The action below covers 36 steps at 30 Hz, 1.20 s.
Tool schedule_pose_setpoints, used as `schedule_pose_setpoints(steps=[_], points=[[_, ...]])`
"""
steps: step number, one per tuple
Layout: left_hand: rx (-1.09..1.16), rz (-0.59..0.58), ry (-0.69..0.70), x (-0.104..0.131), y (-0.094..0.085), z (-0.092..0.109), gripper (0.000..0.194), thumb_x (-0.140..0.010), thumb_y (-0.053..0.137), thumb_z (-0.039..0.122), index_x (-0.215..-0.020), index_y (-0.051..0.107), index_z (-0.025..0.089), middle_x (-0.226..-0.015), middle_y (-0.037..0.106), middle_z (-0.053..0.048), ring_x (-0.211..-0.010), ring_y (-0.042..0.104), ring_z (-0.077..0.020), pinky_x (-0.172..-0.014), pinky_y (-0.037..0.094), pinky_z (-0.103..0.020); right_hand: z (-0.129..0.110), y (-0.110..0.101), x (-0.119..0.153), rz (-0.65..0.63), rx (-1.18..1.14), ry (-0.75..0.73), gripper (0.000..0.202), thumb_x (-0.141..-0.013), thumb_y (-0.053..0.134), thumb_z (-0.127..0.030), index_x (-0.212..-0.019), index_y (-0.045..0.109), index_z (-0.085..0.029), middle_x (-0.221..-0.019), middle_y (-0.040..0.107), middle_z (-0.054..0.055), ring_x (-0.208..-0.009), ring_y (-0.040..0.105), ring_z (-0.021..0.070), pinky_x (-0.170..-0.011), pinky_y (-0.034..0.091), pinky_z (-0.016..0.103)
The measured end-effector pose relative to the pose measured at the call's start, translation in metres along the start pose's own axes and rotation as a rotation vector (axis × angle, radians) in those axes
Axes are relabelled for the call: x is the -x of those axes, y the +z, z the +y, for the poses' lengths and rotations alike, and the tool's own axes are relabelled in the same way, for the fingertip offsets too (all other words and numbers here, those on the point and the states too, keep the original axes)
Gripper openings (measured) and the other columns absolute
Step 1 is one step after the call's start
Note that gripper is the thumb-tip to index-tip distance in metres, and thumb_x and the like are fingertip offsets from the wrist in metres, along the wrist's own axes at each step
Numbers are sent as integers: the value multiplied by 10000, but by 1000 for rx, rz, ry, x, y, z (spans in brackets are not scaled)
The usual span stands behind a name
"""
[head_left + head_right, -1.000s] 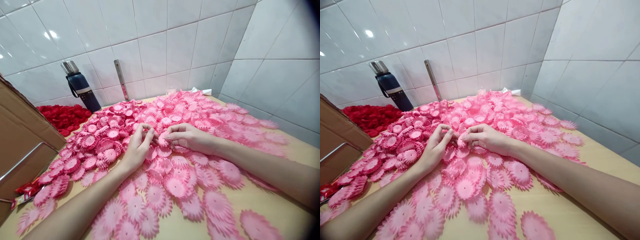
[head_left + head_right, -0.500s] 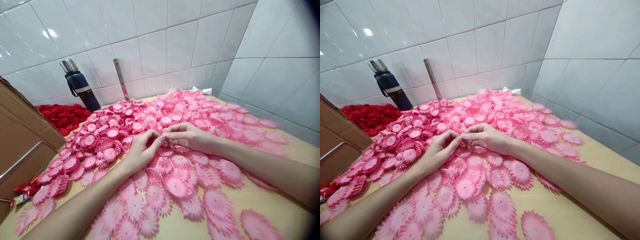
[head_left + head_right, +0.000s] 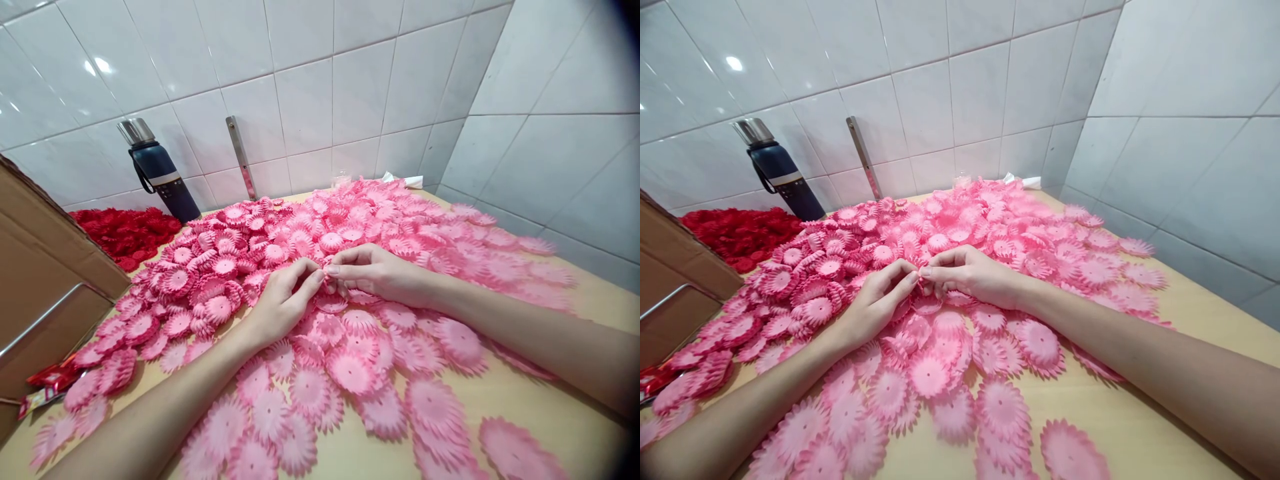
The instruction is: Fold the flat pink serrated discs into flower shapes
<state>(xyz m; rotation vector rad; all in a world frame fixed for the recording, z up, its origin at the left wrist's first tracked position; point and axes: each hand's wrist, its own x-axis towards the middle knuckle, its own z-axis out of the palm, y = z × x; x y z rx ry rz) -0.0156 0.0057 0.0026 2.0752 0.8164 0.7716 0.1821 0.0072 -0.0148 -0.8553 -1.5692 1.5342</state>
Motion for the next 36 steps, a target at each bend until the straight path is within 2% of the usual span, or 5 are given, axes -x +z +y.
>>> schedule_pose_setpoints(steps=[12, 20, 27, 36], points=[[38, -7, 14, 0, 1, -1, 236, -956, 408, 290, -889, 594, 162, -918, 663, -67, -855, 608, -165, -814, 471, -279, 0, 1, 0, -3, -7, 5, 199, -798, 676, -350, -779, 681, -152, -710, 607, 13, -649, 545, 120, -654, 419, 288], [-28, 18, -1, 0, 1, -2, 216, -958, 399, 285, -875, 565, 174, -901, 656, -53, -830, 604, -159, -789, 471, -270, -1, 3, -1, 17, -154, 77, 164, -755, 712, -301, -739, 671, -144, -693, 622, 27, -618, 549, 117, -557, 390, 259], [-95, 28, -33, 0, 1, 1, 227, -950, 392, 284, -824, 541, 168, -819, 600, -34, -773, 556, -156, -735, 432, -259, -4, 5, -1, 28, -232, 104, 137, -731, 659, -208, -615, 623, -145, -601, 589, 13, -582, 545, 115, -559, 386, 251], [-94, 117, -48, 0, 1, -1, 231, -946, 377, 272, -755, 471, 183, -715, 476, 12, -675, 440, -133, -659, 348, -261, -6, 6, 1, 72, -192, 110, 135, -683, 593, -169, -550, 578, -156, -578, 548, 8, -550, 461, 111, -509, 321, 262]])
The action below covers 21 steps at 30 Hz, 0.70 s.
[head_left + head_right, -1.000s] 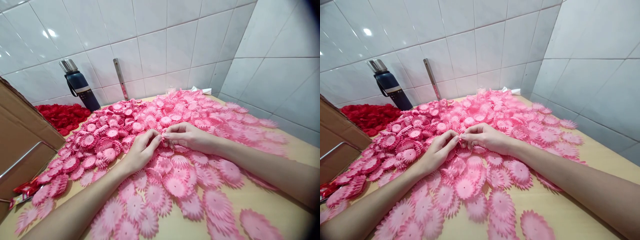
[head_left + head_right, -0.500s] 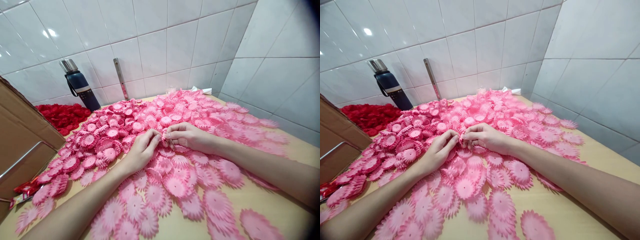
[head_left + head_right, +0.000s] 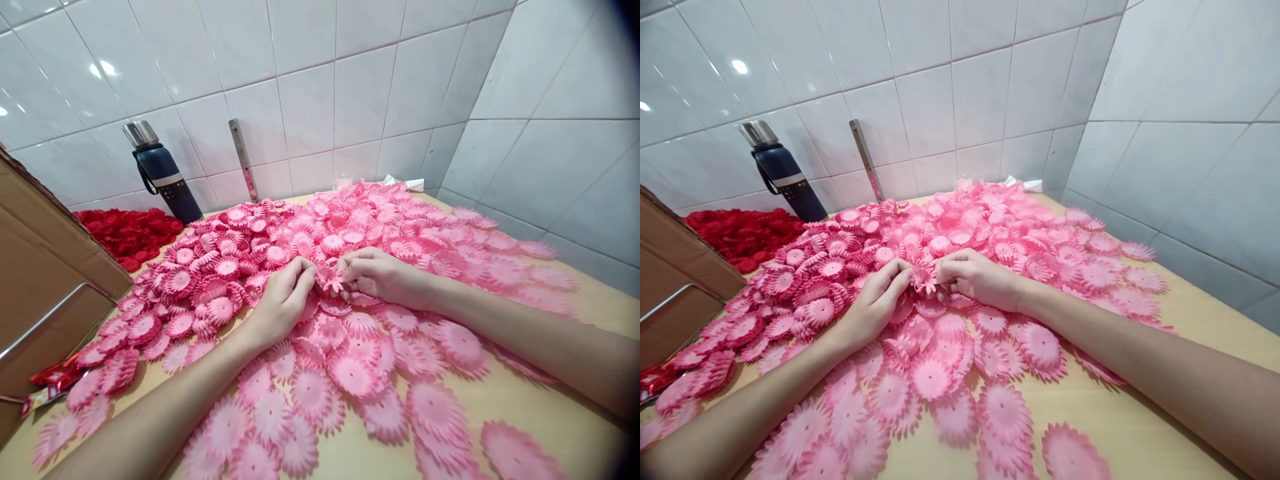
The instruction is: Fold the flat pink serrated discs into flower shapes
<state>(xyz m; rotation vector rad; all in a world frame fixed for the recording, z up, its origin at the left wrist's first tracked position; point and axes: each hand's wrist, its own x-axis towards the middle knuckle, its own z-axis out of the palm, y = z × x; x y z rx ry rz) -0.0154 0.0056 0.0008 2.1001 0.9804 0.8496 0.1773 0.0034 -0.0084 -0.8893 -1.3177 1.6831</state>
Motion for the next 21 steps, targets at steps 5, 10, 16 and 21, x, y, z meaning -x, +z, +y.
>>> schedule_pose_setpoints(steps=[5, 10, 16, 21], points=[[33, 83, -13, -1, 0, -4, 221, -948, 363, 273, -755, 432, 191, -709, 445, 23, -670, 416, -128, -655, 333, -251, 4, -3, -2, 53, 29, -25, 190, -661, 568, -148, -491, 483, -166, -533, 408, -27, -526, 321, 92, -485, 250, 262], [59, 131, -15, -1, 0, -7, 200, -950, 377, 284, -780, 435, 196, -711, 439, 25, -672, 405, -128, -678, 336, -250, 3, -2, -2, 53, 28, 3, 160, -650, 582, -166, -506, 513, -162, -553, 445, -9, -546, 329, 101, -479, 232, 266], [110, 222, -35, -1, 0, -10, 204, -956, 377, 291, -783, 431, 197, -716, 422, 23, -673, 395, -128, -680, 355, -247, 5, -3, -2, 81, 43, 8, 201, -646, 596, -169, -485, 477, -172, -536, 436, -11, -521, 323, 95, -471, 233, 265], [236, 272, -57, -4, 3, -18, 188, -953, 382, 296, -801, 444, 204, -724, 458, 20, -680, 442, -129, -691, 378, -244, 8, -6, -3, 70, 31, -15, 231, -630, 580, -152, -450, 437, -176, -502, 332, -38, -484, 239, 82, -450, 193, 267]])
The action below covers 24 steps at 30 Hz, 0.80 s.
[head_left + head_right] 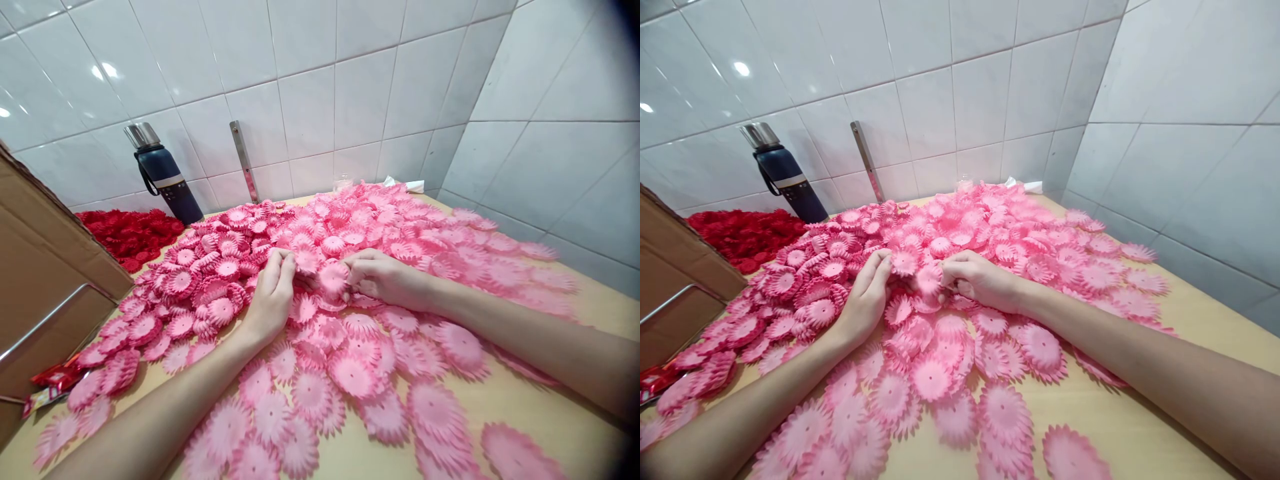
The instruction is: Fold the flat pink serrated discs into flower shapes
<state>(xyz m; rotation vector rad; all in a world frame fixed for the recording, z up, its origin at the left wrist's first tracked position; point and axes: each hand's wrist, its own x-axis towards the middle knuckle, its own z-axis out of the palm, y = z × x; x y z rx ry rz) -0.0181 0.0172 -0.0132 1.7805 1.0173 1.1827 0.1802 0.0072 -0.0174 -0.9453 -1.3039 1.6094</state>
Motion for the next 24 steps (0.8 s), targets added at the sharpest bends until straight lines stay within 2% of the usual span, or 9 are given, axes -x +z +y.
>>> schedule_pose_setpoints(steps=[3, 6, 8, 10, 16, 20, 24], points=[[192, 9, -73, -2, 1, -4, 194, -963, 321, 306, -820, 415, 215, -699, 482, 22, -638, 468, -132, -654, 396, -247, -1, 1, 1, -12, -11, -12, 237, -627, 578, -153, -438, 438, -177, -492, 318, -43, -474, 240, 79, -446, 210, 266], [42, -14, -8, 0, 1, 1, 190, -945, 388, 289, -787, 443, 201, -731, 480, 17, -679, 463, -127, -673, 386, -237, -4, 4, 2, -43, -8, 2, 197, -659, 604, -174, -483, 515, -172, -498, 401, -26, -478, 324, 86, -448, 260, 261], [-96, -99, 57, 2, 0, 7, 192, -940, 421, 283, -778, 468, 192, -725, 464, 20, -686, 441, -123, -679, 370, -233, -6, 5, 2, -68, 2, 25, 153, -687, 624, -200, -543, 583, -166, -503, 456, -11, -497, 389, 100, -449, 285, 257], [-134, -168, 84, 4, 0, 11, 196, -946, 423, 292, -793, 488, 187, -725, 472, 21, -681, 436, -118, -674, 368, -231, -7, 6, 1, -83, 8, 45, 129, -704, 648, -219, -591, 627, -159, -510, 490, -1, -527, 441, 112, -452, 299, 249], [-91, -238, 85, 4, 0, 13, 232, -951, 433, 326, -805, 527, 172, -757, 527, 9, -711, 479, -117, -690, 396, -234, -3, 3, -1, -94, -10, 8, 191, -749, 696, -291, -638, 654, -142, -614, 593, 28, -585, 517, 116, -528, 358, 252], [-41, -258, 66, 5, 1, 12, 214, -929, 483, 357, -844, 549, 172, -795, 568, -4, -731, 520, -123, -695, 422, -246, -2, 4, -1, -122, -16, -35, 269, -809, 661, -360, -663, 650, -134, -638, 593, 24, -606, 526, 114, -588, 388, 264], [5, -281, 52, 5, 2, 10, 189, -878, 577, 364, -877, 550, 176, -844, 594, -20, -772, 560, -135, -713, 448, -262, -1, 3, -1, -127, 14, -44, 284, -810, 661, -376, -655, 628, -140, -623, 578, 10, -598, 523, 111, -593, 389, 267]])
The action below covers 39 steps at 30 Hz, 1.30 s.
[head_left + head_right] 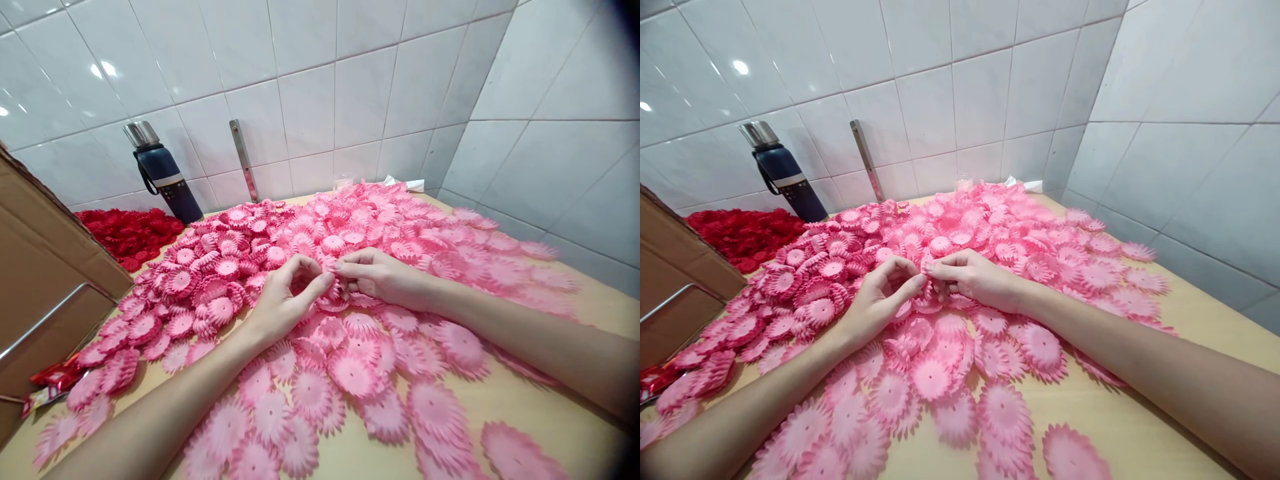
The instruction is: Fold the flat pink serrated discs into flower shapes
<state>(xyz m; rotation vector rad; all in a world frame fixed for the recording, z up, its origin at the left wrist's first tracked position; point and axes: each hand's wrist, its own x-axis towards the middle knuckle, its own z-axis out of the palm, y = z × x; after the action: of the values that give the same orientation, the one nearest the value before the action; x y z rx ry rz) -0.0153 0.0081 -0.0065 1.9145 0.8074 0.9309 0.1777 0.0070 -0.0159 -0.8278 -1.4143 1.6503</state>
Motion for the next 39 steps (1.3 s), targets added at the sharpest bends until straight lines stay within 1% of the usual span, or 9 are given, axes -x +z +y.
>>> schedule_pose_setpoints(steps=[5, 11, 17, 21, 28, 34, 39], points=[[6, 13, 29, 0, 2, -2, 172, -856, 612, 337, -879, 549, 179, -870, 601, -28, -810, 577, -142, -758, 470, -277, 3, -4, 1, -4, 55, -3, 263, -812, 658, -364, -672, 619, -145, -640, 586, 3, -606, 540, 111, -619, 404, 269], [-6, 24, 22, 0, 3, -1, 173, -857, 606, 336, -884, 549, 175, -881, 610, -43, -805, 586, -147, -744, 483, -273, 2, -4, 1, 8, 85, 12, 263, -816, 649, -351, -655, 608, -147, -613, 589, 2, -569, 514, 97, -556, 368, 243], [-17, 11, 17, 1, 2, -1, 163, -866, 595, 331, -891, 547, 177, -878, 608, -40, -808, 587, -148, -749, 482, -273, 2, -4, 1, -1, 97, 7, 251, -817, 642, -353, -673, 614, -150, -653, 596, 7, -592, 528, 106, -602, 402, 262], [-31, 5, 20, 1, 2, -1, 160, -873, 587, 331, -898, 547, 178, -880, 606, -37, -809, 586, -147, -748, 480, -272, 2, -4, 1, 3, 102, 4, 258, -812, 649, -364, -674, 613, -150, -644, 592, 5, -588, 523, 107, -610, 405, 266], [-51, -2, 24, 1, 2, 0, 164, -875, 582, 335, -898, 552, 176, -882, 612, -43, -813, 589, -152, -750, 482, -273, 1, -3, 2, 12, 115, 12, 263, -810, 646, -356, -656, 608, -145, -614, 595, 4, -552, 497, 95, -546, 359, 245], [-59, -8, 34, 1, 1, 0, 163, -877, 576, 334, -908, 560, 174, -888, 619, -47, -817, 597, -156, -751, 487, -277, 0, -2, 1, 13, 132, 4, 252, -815, 635, -339, -651, 606, -150, -613, 598, 2, -564, 516, 100, -578, 386, 254], [-54, -6, 31, 0, 1, 0, 160, -873, 581, 331, -899, 563, 174, -877, 622, -48, -805, 599, -155, -742, 493, -275, 0, -2, 1, 28, 138, 7, 264, -814, 640, -350, -647, 610, -148, -600, 592, 2, -553, 509, 94, -545, 367, 241]])
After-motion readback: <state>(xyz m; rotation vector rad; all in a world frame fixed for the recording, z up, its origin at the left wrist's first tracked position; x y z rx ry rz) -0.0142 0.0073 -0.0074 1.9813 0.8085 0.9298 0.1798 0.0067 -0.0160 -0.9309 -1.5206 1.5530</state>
